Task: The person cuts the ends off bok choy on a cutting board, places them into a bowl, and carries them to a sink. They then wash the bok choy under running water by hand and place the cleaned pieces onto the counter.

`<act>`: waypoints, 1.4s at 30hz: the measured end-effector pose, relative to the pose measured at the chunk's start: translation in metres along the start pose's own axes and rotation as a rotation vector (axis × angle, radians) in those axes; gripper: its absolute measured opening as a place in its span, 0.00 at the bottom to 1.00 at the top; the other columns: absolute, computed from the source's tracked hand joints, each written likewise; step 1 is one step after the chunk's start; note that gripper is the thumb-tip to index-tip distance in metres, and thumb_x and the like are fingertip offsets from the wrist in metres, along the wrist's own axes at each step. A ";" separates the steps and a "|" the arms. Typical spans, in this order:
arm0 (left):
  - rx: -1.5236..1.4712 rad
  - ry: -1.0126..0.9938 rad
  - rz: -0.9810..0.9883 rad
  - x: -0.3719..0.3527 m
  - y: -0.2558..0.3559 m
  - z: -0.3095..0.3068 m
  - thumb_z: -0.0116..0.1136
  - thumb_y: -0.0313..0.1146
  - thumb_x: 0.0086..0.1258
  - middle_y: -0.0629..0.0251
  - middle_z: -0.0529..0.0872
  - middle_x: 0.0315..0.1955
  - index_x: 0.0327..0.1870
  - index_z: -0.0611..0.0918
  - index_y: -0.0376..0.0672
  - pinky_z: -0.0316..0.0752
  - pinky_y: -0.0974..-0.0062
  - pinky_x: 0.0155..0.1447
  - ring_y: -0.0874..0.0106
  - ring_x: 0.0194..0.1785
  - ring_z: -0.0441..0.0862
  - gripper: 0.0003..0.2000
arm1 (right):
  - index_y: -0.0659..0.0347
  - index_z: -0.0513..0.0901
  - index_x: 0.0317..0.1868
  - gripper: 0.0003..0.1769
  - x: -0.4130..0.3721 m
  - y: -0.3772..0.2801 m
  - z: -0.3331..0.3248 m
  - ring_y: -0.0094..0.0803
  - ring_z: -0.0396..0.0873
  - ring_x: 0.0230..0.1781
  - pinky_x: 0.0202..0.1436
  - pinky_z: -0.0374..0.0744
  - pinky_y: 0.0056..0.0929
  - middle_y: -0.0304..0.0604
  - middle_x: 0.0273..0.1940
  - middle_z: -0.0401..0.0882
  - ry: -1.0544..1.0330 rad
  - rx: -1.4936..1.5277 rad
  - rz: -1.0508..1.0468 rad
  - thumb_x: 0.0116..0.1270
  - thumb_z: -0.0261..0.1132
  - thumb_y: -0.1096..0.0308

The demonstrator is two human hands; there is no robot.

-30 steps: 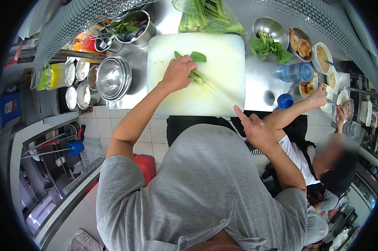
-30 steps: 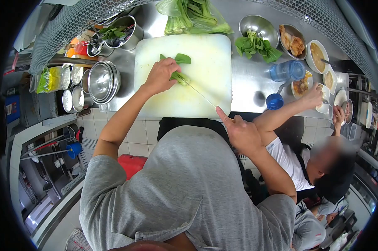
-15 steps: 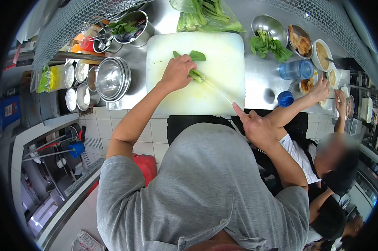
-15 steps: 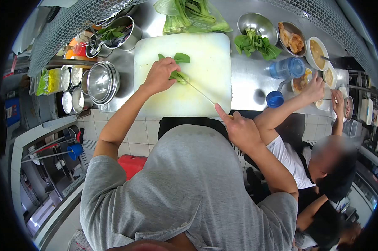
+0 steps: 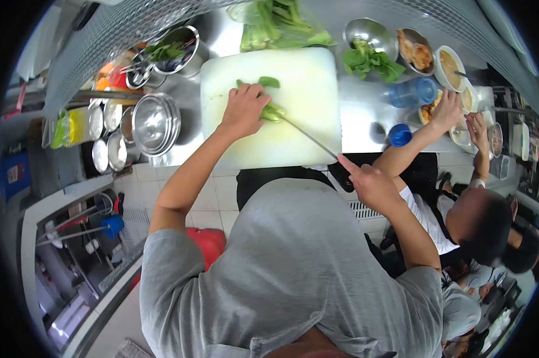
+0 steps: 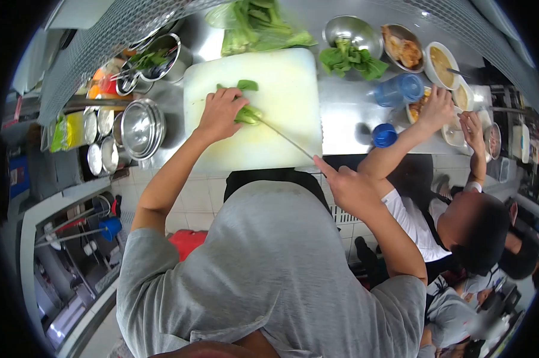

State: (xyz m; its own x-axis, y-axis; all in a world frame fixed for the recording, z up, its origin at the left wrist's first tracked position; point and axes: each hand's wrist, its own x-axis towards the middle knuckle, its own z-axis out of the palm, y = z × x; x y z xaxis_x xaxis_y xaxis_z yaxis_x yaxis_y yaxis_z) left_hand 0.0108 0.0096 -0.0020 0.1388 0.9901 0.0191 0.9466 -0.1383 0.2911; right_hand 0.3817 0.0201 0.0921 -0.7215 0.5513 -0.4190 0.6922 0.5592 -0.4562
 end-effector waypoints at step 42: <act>0.103 -0.280 -0.219 0.293 -0.070 -0.023 0.58 0.31 0.63 0.58 0.87 0.50 0.58 0.82 0.52 0.77 0.61 0.58 0.56 0.57 0.83 0.20 | 0.43 0.67 0.76 0.36 -0.021 0.021 0.044 0.50 0.81 0.23 0.28 0.81 0.46 0.53 0.28 0.78 0.250 0.105 0.070 0.67 0.62 0.70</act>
State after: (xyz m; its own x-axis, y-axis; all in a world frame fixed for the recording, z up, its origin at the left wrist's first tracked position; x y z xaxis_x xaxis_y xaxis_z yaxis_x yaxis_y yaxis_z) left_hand -0.0212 0.3097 0.0057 -0.0095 0.9539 -0.3001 0.9850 0.0606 0.1614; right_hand 0.4106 -0.0073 0.0567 -0.6364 0.7293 -0.2512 0.7251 0.4544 -0.5175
